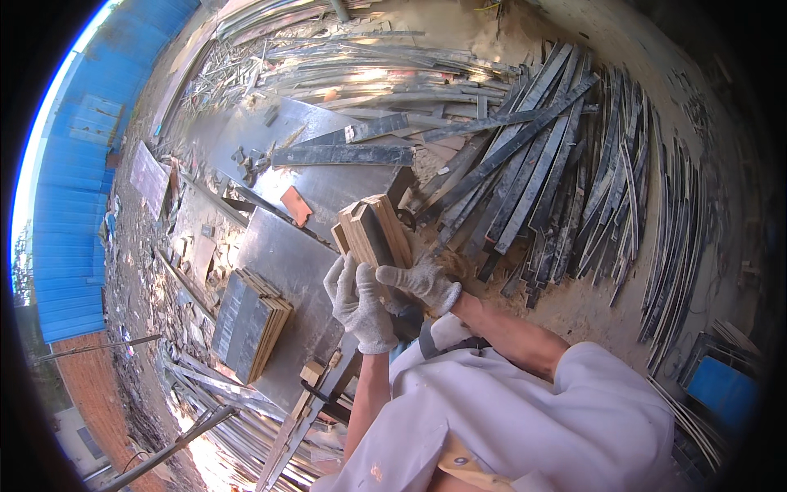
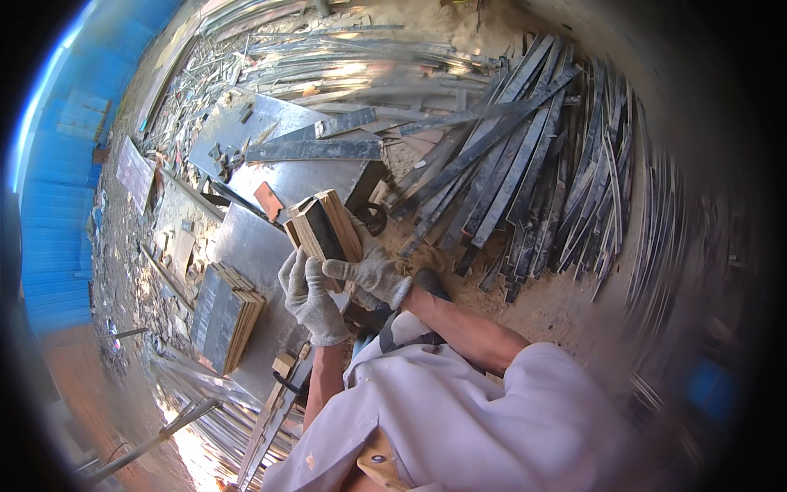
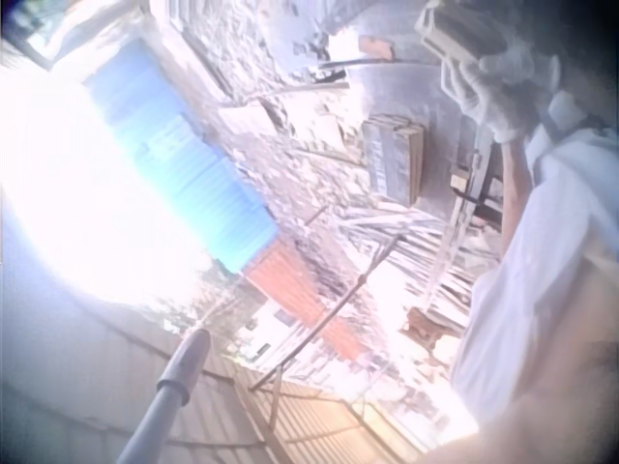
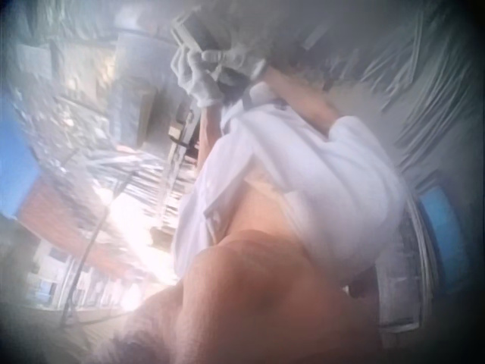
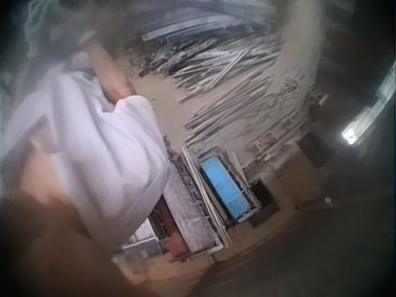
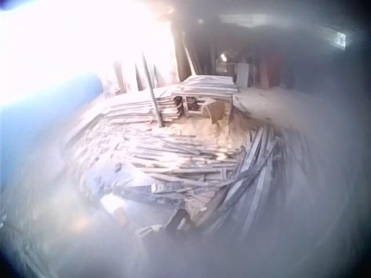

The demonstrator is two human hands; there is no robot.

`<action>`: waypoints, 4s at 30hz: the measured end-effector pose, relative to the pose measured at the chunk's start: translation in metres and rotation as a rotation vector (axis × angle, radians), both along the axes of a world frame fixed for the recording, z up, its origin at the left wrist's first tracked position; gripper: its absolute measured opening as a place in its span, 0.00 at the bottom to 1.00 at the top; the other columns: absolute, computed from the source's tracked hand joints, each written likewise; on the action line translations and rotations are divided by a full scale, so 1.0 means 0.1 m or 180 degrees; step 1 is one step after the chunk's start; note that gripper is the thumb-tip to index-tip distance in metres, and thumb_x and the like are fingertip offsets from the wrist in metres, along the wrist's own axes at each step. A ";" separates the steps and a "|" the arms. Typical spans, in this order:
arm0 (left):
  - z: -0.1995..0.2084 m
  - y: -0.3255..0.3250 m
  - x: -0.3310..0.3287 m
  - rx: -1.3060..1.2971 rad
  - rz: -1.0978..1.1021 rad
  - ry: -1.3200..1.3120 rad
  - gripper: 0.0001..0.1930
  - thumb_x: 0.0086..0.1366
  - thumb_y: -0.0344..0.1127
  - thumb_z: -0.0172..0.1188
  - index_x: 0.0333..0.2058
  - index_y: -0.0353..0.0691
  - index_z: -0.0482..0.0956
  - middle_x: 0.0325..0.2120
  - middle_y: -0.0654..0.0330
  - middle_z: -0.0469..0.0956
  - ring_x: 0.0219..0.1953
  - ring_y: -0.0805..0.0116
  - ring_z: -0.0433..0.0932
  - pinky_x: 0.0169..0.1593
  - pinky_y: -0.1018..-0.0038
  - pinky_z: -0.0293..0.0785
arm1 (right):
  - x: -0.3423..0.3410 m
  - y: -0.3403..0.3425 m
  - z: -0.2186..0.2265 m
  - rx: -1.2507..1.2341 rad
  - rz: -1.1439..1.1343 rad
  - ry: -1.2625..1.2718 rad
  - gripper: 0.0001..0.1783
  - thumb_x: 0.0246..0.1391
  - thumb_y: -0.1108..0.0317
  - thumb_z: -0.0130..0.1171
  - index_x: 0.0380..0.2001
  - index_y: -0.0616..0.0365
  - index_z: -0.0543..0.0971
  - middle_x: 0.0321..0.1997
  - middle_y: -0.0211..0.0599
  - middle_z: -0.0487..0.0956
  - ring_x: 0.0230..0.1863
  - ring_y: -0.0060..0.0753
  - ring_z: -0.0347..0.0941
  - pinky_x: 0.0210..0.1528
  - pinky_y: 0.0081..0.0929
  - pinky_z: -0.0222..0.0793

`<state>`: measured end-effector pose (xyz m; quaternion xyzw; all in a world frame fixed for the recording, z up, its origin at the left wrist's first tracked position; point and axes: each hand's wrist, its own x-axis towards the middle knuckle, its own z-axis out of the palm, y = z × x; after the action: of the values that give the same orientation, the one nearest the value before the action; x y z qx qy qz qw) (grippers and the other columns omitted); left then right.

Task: The person repeatedly picks up thin wooden strips from a pile, places them on a workbench, and stacks them. The person also moves larger wooden boards and scrap pieces aside to access the strips. The task continues with the person gathering and stacking the strips into a neat pile.

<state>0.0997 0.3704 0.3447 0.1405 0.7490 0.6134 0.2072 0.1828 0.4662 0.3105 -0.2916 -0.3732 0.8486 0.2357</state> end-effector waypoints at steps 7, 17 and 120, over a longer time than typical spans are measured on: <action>0.11 0.05 0.04 0.0050 -0.0183 0.0109 0.15 0.75 0.32 0.63 0.55 0.33 0.86 0.56 0.58 0.73 0.58 0.69 0.76 0.58 0.73 0.76 | 0.05 0.01 0.00 0.0210 -0.0134 0.0030 0.64 0.44 0.57 0.87 0.77 0.61 0.57 0.67 0.41 0.74 0.66 0.33 0.73 0.69 0.33 0.72; 0.06 0.01 -0.39 0.0355 -0.0828 -0.1399 0.34 0.64 0.28 0.73 0.67 0.37 0.70 0.54 0.61 0.80 0.52 0.71 0.79 0.59 0.71 0.75 | 0.21 0.27 0.08 0.0258 0.0552 -0.0191 0.56 0.45 0.58 0.86 0.71 0.66 0.64 0.65 0.44 0.76 0.65 0.34 0.75 0.68 0.34 0.72; -2.81 -2.36 -0.82 -0.3059 0.0193 0.1415 0.19 0.71 0.49 0.59 0.51 0.43 0.84 0.46 0.53 0.82 0.51 0.51 0.79 0.62 0.54 0.68 | -1.95 2.17 -2.09 0.4469 0.3599 -0.3800 0.65 0.42 0.37 0.77 0.76 0.61 0.62 0.69 0.67 0.73 0.69 0.62 0.72 0.70 0.48 0.68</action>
<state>0.0175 0.1340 0.0635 0.1347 0.9753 0.1621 0.0667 -0.0127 0.6831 0.1013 -0.2434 -0.9112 0.1519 -0.2955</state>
